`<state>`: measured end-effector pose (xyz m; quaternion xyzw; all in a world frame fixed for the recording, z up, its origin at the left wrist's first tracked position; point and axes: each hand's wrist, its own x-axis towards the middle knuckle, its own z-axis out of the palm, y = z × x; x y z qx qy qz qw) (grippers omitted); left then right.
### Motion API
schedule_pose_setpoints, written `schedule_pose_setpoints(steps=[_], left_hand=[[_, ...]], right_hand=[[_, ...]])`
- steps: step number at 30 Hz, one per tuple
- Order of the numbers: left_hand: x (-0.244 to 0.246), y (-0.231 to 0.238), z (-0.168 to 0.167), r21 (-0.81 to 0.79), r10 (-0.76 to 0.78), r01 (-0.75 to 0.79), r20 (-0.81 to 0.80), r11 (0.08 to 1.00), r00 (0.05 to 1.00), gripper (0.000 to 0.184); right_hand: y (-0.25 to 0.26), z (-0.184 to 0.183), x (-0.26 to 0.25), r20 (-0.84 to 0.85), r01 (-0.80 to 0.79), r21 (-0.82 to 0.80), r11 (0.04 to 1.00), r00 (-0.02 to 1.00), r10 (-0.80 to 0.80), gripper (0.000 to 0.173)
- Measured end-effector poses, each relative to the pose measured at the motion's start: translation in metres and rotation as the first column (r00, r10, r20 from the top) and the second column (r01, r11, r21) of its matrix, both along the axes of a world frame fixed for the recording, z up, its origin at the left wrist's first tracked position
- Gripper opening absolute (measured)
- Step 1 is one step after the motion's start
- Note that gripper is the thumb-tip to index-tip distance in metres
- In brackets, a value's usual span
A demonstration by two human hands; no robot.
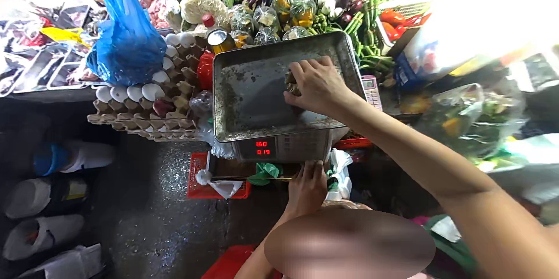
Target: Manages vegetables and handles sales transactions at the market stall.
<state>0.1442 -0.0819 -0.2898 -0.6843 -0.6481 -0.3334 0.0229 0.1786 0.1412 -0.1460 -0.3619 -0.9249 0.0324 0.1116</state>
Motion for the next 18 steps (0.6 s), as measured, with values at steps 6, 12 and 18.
schedule_pose_setpoints(steps=[6, 12, 18], left_hand=[[-0.008, -0.001, -0.013, -0.001, 0.064, -0.064, -0.037, 0.998, 0.997, 0.022], [-0.01, -0.009, -0.018, -0.056, 0.194, -0.195, -0.026, 0.979, 0.981, 0.03], [-0.019, -0.018, -0.028, -0.005, 0.253, -0.253, -0.007, 0.967, 0.967, 0.027]], right_hand=[[0.014, -0.004, -0.025, 0.103, 0.011, 0.011, 1.0, 0.995, -0.012, 0.044], [-0.003, 0.034, 0.012, -0.741, -0.078, -0.141, 0.987, 0.669, -0.053, 0.033], [-0.145, -0.048, 0.08, -0.524, 0.077, -0.141, 0.987, 0.84, -0.14, 0.029]])
